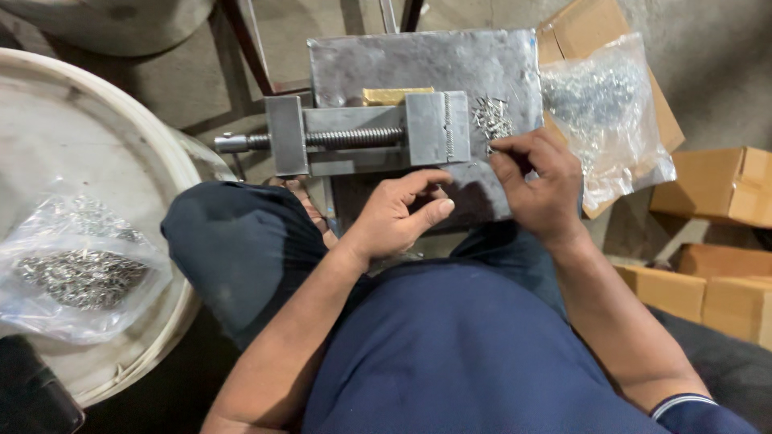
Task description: The person sits cross-legged and uses a bench vise to bend small metal pins. They pick up pins from a pile, insert them into the vise jaws, and tighten the screw to bend the metal before removing them.
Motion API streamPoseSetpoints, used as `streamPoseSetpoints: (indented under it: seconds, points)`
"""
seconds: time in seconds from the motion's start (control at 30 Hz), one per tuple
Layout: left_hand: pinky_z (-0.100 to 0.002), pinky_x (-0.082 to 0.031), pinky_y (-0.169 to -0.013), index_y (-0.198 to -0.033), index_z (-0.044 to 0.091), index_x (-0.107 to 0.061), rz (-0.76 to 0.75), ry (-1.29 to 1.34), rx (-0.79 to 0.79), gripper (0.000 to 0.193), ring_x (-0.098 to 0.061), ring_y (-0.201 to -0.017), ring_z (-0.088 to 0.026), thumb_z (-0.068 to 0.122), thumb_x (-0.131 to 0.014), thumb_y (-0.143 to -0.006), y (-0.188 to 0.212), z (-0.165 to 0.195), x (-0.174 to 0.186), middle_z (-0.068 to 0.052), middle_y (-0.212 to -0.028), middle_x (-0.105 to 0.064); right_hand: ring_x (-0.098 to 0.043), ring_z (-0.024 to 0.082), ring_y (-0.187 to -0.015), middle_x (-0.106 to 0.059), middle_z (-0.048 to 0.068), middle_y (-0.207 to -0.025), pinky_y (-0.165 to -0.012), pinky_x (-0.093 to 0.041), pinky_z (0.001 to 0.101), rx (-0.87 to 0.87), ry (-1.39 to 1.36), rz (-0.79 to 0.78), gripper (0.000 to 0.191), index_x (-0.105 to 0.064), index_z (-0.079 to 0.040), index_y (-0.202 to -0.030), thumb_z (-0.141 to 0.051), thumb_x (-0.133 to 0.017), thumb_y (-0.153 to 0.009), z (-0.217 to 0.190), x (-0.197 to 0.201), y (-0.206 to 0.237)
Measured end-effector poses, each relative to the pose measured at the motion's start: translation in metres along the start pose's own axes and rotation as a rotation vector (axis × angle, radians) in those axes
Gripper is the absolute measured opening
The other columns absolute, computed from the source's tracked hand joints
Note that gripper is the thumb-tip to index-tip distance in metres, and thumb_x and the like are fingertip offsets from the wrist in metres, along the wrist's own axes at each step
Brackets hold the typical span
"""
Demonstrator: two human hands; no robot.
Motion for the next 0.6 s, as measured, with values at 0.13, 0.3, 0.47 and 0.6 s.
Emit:
streamPoseSetpoints:
  seconds: [0.13,0.3,0.47,0.6]
  points:
    - [-0.024,-0.055,-0.08,-0.129,-0.002,-0.064,-0.012,0.026,0.055,0.036,-0.062,-0.086,-0.006,0.02,-0.072,-0.101,0.003,-0.006,-0.001,-0.001,-0.096,-0.069,-0.064,0.018,-0.071,-0.069,0.008,-0.088,-0.067,-0.051,0.0307,-0.133,0.071,-0.05,0.012,-0.074,-0.004,-0.106,-0.005,-0.078,-0.095,0.03,-0.004,0.015]
    - [-0.023,-0.055,-0.079,-0.129,-0.001,-0.064,-0.015,0.024,0.067,0.036,-0.062,-0.084,-0.005,0.02,-0.071,-0.101,0.003,-0.003,-0.002,0.0,-0.096,-0.069,-0.068,0.026,-0.079,-0.069,0.01,-0.093,-0.071,-0.053,0.0345,-0.031,0.14,-0.09,0.018,-0.074,-0.007,-0.109,-0.009,-0.077,-0.092,0.022,-0.014,0.02]
    - [-0.023,-0.055,-0.078,-0.128,-0.002,-0.064,-0.006,0.017,0.06,0.036,-0.061,-0.085,-0.005,0.02,-0.071,-0.101,0.003,0.0,-0.003,0.0,-0.097,-0.069,-0.069,0.03,-0.077,-0.072,0.01,-0.09,-0.066,-0.052,0.04,-0.058,0.298,-0.157,0.015,-0.075,-0.009,-0.104,-0.015,-0.078,-0.091,0.023,-0.026,0.009]
    - [-0.025,-0.055,-0.076,-0.124,-0.001,-0.067,0.016,-0.09,0.033,0.034,-0.063,-0.082,-0.008,0.022,-0.072,-0.099,0.002,0.006,-0.004,-0.003,-0.093,-0.07,-0.07,0.029,-0.079,-0.072,0.011,-0.092,-0.068,-0.054,0.0385,-0.014,0.255,-0.121,0.011,-0.073,-0.008,-0.102,-0.013,-0.075,-0.093,0.013,-0.028,0.006]
Point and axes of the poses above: each hand's wrist, its own y-axis away from the middle knuckle, its own x-axis out of the back of the hand, z = x × y, the point moved 9 cm from there along -y, towards the middle knuckle
